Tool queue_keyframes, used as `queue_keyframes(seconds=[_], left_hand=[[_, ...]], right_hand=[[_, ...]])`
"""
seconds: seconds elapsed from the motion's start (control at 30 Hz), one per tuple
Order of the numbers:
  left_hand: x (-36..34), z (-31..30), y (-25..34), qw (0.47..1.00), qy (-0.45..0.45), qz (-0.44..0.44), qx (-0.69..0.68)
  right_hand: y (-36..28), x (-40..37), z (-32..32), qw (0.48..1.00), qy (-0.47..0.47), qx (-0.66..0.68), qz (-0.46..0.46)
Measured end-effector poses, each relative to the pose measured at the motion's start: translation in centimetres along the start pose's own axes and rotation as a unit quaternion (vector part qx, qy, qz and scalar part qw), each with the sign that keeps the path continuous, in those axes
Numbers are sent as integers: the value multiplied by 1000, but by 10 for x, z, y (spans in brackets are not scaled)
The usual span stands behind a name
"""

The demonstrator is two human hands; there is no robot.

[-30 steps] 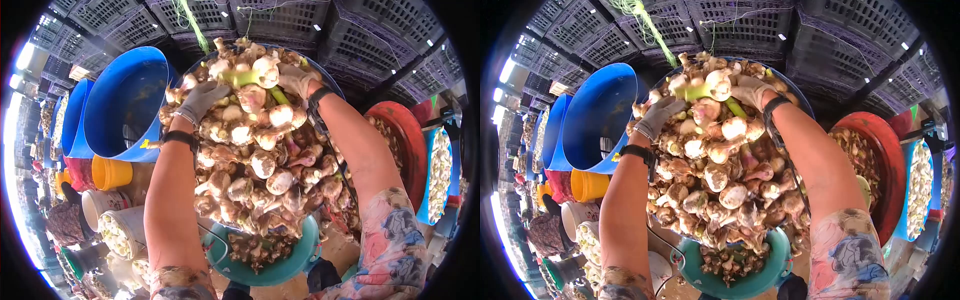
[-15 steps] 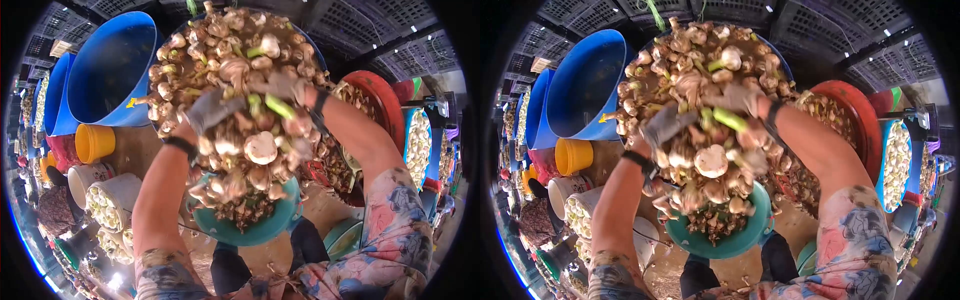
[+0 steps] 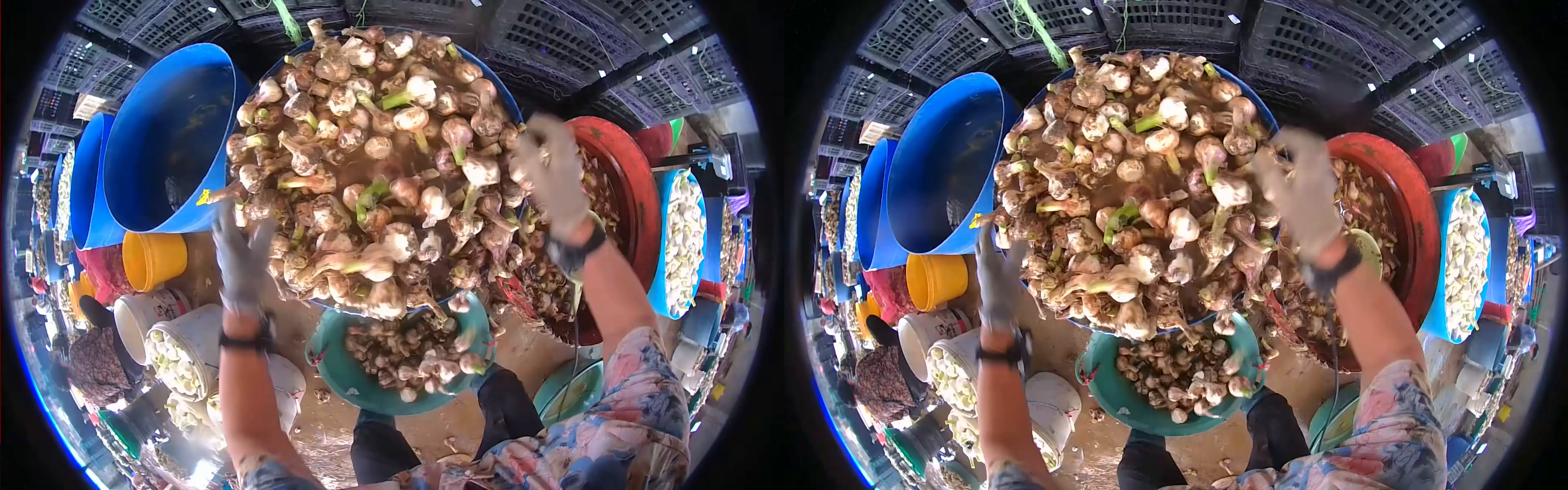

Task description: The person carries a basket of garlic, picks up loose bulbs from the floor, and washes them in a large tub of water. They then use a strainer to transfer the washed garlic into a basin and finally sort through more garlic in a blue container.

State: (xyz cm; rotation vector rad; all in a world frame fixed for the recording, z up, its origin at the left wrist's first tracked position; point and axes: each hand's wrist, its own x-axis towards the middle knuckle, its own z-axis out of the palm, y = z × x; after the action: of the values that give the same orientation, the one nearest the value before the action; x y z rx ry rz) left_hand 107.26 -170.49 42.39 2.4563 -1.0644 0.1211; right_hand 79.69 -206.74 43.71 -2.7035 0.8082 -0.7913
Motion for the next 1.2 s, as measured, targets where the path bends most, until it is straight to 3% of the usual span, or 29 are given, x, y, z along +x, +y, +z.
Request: queue_keyframes(seconds=[0.03,0.07,0.1,0.13,0.2,0.3,0.33,0.37,0.4,0.43,0.5,0.57,0.6,0.7,0.73,0.77,0.8,0.83,0.87,0.9,0.93,0.97,1.0,1.03,1.1,1.13,1.17,1.2], left_hand=[[20,29,-23,978,7,-177,-106],[23,60,-44,985,-70,-152,-42],[23,82,-29,972,-72,-188,123],[24,93,-27,992,-25,-95,76],[6,108,-28,999,-32,18,-31],[25,65,53,980,-146,-113,-72],[28,74,58,941,-215,-128,-228],[29,83,61,872,-281,-138,-377],[37,89,68,913,-268,-106,-290],[47,91,68,894,-303,-136,-300],[54,79,76,889,-327,-115,-300],[57,82,72,848,-368,-107,-366],[54,77,75,839,-381,-134,-365],[49,51,89,815,-401,-182,-377],[43,38,102,809,-408,-160,-392],[37,44,103,828,-433,-48,-353],[22,40,111,805,-445,-58,-387],[4,33,119,785,-453,-66,-418],[-25,26,130,804,-415,-68,-421],[-54,18,138,821,-376,-69,-423],[-73,7,140,830,-396,-6,-393],[-91,-4,144,834,-412,57,-362],[-119,-24,152,827,-447,29,-341],[-140,-42,159,817,-481,2,-317],[-141,-57,135,834,-468,-22,-291],[-125,-48,116,820,-415,-208,-334],[-105,-37,94,772,-345,-388,-366],[-88,-36,70,947,-263,-126,-137]], right_hand=[[42,17,11,996,0,39,81],[57,23,27,987,0,-26,157],[58,20,43,940,-203,47,270],[40,13,46,961,-204,30,183],[12,-3,55,972,-167,-9,162],[-14,-8,50,959,-237,-58,147],[-13,-8,52,965,-232,-72,98],[-7,-4,49,947,-294,7,132],[-4,6,49,926,-330,79,164],[0,15,50,899,-362,150,197],[8,12,64,914,-325,183,158],[-28,-10,61,768,-450,397,223],[-53,-29,64,853,-354,340,179],[-65,-41,57,666,-414,552,284],[-68,-46,52,732,-412,489,234],[-72,-55,45,791,-408,419,181],[-78,-57,33,740,-436,467,210],[-91,-61,11,642,-451,557,274],[-107,-54,-19,620,-514,527,270],[-102,-91,1,719,-430,524,156],[-111,-99,-18,792,-425,436,45],[-120,-109,-34,806,-457,375,24],[-126,-128,-45,812,-463,354,9],[-129,-144,-44,771,-474,425,4],[-121,-124,-58,736,-554,388,-10],[-108,-109,-41,810,-433,395,6],[-92,-81,-21,867,-304,394,22],[-92,-40,-27,731,-313,521,311]])
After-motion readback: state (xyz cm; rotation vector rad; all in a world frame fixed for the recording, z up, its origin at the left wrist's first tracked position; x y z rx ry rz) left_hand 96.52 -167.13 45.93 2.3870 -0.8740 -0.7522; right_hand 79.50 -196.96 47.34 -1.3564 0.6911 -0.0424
